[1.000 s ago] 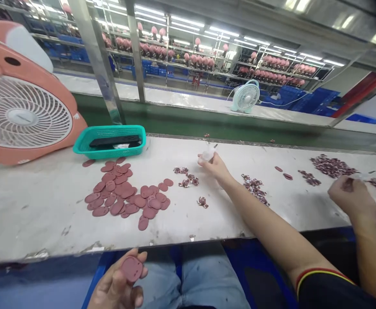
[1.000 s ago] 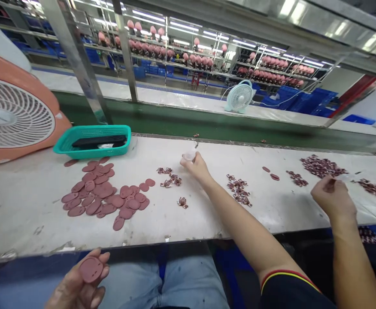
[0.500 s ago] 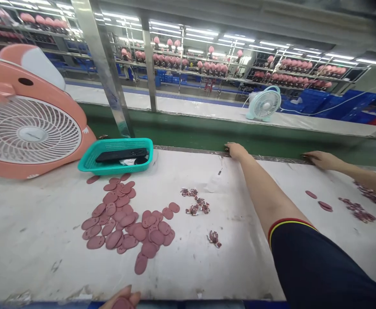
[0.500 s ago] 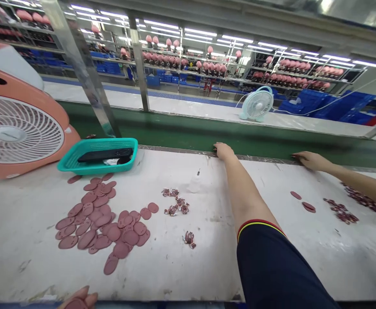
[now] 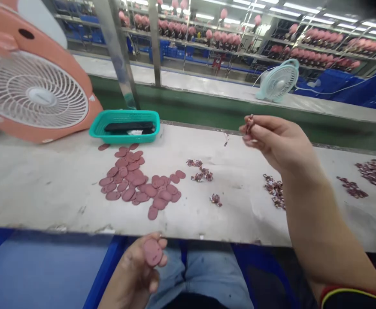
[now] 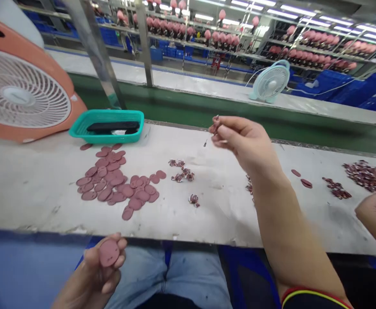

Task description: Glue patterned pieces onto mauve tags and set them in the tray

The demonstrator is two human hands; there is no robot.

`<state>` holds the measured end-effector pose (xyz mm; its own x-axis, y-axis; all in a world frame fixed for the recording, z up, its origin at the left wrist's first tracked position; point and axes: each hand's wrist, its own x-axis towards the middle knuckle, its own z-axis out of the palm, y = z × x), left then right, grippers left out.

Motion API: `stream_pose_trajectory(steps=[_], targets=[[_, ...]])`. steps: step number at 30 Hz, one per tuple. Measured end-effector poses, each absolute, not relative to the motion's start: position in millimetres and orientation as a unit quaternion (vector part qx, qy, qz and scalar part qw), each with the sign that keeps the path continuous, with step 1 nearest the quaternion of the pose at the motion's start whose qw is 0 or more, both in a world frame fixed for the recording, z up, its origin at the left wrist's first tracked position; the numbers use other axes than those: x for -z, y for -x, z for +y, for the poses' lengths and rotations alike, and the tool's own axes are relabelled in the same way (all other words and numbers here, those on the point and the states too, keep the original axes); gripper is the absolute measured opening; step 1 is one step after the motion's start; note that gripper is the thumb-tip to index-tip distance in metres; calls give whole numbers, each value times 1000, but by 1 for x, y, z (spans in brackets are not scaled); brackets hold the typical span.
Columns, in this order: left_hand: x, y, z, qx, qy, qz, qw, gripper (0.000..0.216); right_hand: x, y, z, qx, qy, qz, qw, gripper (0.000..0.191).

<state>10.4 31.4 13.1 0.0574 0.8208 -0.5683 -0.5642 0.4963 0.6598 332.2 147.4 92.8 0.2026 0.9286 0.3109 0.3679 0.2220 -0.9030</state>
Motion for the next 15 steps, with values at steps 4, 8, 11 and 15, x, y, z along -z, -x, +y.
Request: stream_pose_trajectory(steps=[4,8,11,15], targets=[[-19,-11,17,-451,-126,473,746,45,-80,-243,61,-486,437,-590,475,12],[-16,-4,9,-428,-161,430,778,42,-57,-194,21,-501,403,-651,403,14],[-11,1,7,-416,-189,394,797,42,-48,-185,18,-463,386,-689,403,14],[-7,4,5,-413,-196,382,803,37,-47,-184,19,-458,401,-697,380,13]])
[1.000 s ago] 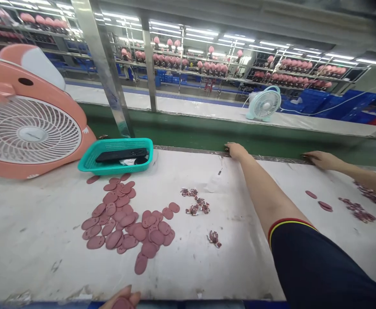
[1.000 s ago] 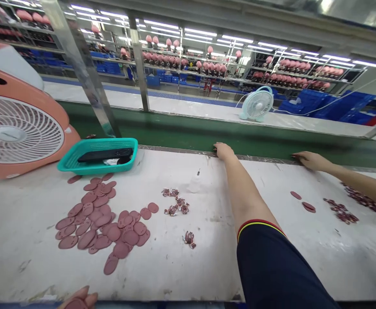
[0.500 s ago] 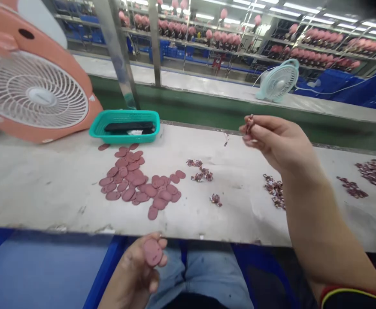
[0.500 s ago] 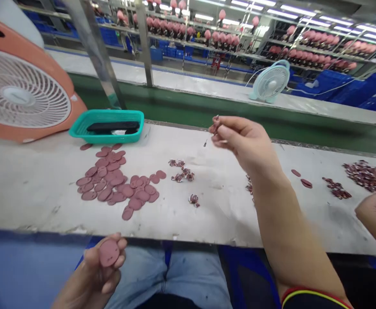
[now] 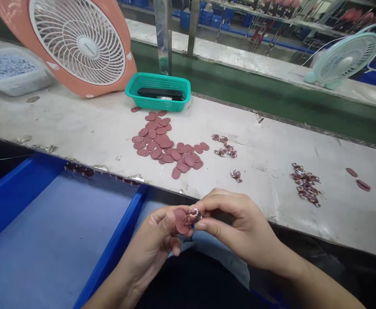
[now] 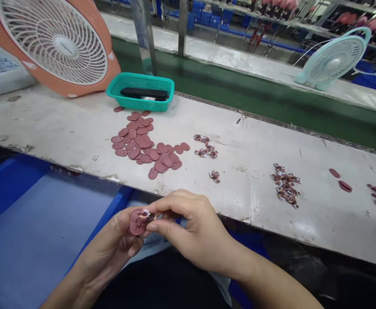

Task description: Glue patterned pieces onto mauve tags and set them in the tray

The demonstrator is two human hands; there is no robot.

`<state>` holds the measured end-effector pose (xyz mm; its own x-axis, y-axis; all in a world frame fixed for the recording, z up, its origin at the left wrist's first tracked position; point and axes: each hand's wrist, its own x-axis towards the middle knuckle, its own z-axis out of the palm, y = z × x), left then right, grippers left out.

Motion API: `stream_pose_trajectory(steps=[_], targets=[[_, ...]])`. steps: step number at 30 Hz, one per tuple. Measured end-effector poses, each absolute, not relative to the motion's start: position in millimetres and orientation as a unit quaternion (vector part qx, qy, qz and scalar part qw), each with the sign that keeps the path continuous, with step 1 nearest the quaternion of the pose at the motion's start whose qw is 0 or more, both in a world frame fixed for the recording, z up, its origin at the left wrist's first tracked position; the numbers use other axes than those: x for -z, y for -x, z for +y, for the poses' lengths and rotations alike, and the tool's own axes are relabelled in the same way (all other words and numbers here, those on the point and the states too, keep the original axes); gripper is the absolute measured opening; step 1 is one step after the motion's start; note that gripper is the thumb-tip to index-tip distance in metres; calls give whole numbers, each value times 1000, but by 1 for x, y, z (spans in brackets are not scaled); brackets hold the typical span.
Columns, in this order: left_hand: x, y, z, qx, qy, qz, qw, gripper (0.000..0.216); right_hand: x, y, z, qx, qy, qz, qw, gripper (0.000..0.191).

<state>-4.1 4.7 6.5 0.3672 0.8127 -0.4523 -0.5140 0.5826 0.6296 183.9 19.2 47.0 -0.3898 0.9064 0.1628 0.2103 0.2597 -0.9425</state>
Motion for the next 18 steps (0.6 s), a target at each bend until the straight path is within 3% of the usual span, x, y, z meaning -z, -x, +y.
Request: stream_pose_trajectory(steps=[18], targets=[[-8,1,5,-384,-183,393,815,34,-62,-189,28,-365,352,-801,319,12]])
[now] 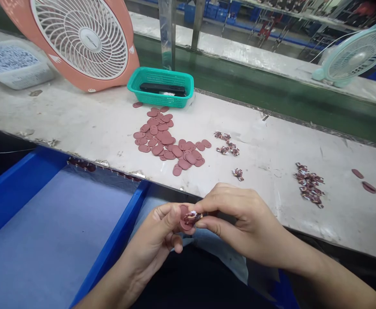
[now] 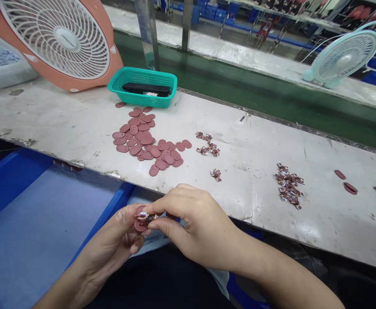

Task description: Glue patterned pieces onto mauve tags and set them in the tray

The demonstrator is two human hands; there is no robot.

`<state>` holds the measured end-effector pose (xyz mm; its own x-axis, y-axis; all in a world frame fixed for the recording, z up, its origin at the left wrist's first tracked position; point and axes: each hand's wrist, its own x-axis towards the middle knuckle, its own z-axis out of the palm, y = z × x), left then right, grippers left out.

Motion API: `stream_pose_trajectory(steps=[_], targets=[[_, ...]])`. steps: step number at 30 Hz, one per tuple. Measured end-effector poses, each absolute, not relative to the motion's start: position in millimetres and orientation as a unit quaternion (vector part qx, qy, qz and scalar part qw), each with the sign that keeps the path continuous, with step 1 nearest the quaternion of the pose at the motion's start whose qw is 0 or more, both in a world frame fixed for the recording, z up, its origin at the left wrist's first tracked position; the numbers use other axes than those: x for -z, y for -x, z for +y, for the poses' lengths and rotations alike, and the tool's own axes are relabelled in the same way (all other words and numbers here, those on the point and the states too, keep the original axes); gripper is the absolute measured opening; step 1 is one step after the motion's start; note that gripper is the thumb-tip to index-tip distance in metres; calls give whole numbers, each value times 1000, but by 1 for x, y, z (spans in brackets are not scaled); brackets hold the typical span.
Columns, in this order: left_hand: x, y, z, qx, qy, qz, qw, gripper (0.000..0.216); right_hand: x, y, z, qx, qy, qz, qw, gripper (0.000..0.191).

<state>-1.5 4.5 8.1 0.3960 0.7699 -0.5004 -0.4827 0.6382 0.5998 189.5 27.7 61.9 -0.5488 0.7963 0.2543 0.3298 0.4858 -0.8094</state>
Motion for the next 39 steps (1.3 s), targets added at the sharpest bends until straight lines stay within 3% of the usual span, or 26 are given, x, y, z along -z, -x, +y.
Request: stream_pose_trajectory(steps=[12,39], targets=[[-10,-2,3,-381,-165,426,804,37,-61,-190,27,-327,331,-832,302,16],[-2,0,5,-389,-141,426,805,32,-58,-184,36,-363,336,-821,284,12]])
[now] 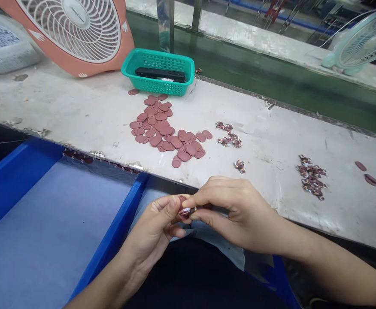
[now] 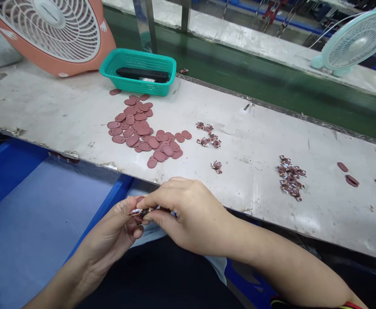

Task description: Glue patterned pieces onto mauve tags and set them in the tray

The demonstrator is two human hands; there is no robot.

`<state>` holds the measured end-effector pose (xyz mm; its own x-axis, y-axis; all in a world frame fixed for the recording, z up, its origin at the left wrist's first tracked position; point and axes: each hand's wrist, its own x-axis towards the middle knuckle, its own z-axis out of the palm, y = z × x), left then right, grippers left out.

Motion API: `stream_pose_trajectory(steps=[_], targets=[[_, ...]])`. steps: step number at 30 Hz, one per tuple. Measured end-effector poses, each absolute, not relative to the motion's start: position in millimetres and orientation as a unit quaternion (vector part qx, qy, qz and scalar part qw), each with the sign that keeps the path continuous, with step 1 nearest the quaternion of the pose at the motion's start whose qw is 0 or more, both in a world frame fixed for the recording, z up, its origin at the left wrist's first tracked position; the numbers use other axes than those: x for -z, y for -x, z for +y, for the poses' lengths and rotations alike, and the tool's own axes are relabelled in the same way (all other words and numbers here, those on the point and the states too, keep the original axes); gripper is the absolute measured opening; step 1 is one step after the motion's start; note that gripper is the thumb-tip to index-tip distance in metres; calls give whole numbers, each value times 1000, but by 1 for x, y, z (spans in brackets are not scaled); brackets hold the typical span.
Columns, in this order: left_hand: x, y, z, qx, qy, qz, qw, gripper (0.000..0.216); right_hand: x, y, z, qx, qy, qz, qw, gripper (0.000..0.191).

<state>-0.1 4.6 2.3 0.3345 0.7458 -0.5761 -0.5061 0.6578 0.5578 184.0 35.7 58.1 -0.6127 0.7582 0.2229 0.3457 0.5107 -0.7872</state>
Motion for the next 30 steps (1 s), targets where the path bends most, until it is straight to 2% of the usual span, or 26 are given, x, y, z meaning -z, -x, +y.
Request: stream_pose_trajectory(steps=[17,23,30], targets=[[-3,1,1,-387,-126,419,812,29,-58,-182,35,-378,335,-817,277,17],[-3,3,-2,-389,-117,421,811,26,-57,-180,35,-385,330,-818,271,13],[-8,5,0,-388,-140,403,817,31,-61,-179,37,-393,324,-816,273,17]])
